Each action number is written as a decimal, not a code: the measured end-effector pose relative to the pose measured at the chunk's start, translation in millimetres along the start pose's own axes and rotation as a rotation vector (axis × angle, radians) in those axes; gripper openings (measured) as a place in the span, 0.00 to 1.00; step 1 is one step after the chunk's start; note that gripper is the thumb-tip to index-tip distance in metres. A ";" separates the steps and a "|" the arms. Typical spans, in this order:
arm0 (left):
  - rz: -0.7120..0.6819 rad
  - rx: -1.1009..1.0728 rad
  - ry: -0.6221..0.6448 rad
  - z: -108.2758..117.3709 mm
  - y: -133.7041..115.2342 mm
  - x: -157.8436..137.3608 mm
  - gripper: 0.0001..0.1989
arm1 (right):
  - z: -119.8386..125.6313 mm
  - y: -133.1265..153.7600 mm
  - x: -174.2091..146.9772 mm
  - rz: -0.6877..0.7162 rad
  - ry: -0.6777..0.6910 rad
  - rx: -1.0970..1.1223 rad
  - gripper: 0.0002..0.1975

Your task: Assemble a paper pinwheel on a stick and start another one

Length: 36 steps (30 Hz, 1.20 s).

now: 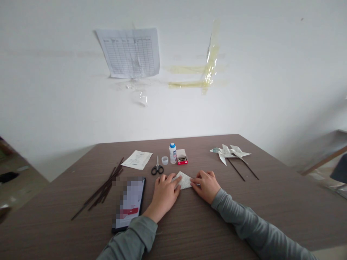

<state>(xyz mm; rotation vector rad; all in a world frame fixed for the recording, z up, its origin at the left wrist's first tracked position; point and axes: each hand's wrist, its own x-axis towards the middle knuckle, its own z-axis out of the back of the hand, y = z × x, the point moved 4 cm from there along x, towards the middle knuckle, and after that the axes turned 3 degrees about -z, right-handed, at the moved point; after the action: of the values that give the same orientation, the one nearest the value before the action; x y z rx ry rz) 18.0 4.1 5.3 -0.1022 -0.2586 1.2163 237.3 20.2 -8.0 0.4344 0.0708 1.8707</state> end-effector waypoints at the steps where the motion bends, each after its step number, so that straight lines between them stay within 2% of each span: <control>1: -0.002 -0.002 0.005 -0.2 0.7 0.5 0.25 | -0.4 1.0 0.0 -0.010 -0.005 0.003 0.11; 7: 0.004 -0.004 0.014 -2.4 4.5 2.5 0.25 | -12.2 10.6 1.2 -0.089 -0.071 -0.053 0.04; 11: 0.005 0.011 0.018 -4.2 5.2 2.8 0.24 | -25.4 11.5 1.8 -0.153 -0.116 -0.071 0.11; 14: -0.006 0.026 0.004 -6.2 6.4 2.9 0.24 | -29.9 9.8 1.3 -0.150 -0.127 -0.063 0.14; 21: -0.009 0.010 0.005 -11.0 11.2 3.2 0.25 | -23.0 6.2 -3.2 -0.220 -0.084 0.002 0.21; 24: -0.017 0.004 -0.013 -11.9 12.6 3.3 0.25 | -19.0 7.4 -5.7 -0.207 -0.118 0.018 0.23; 28: -0.011 0.009 -0.003 -11.6 12.1 3.2 0.25 | -19.0 2.7 -8.1 -0.274 -0.137 0.020 0.28; 36: 0.004 -0.007 -0.001 -8.9 9.9 2.1 0.26 | -20.0 -11.8 -10.5 -0.367 -0.049 0.016 0.35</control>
<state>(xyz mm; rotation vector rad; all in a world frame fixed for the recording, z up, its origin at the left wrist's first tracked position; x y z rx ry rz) 11.9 10.1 -5.2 -0.1080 -0.2640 1.2199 244.2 17.7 -32.5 0.4456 0.1240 1.4990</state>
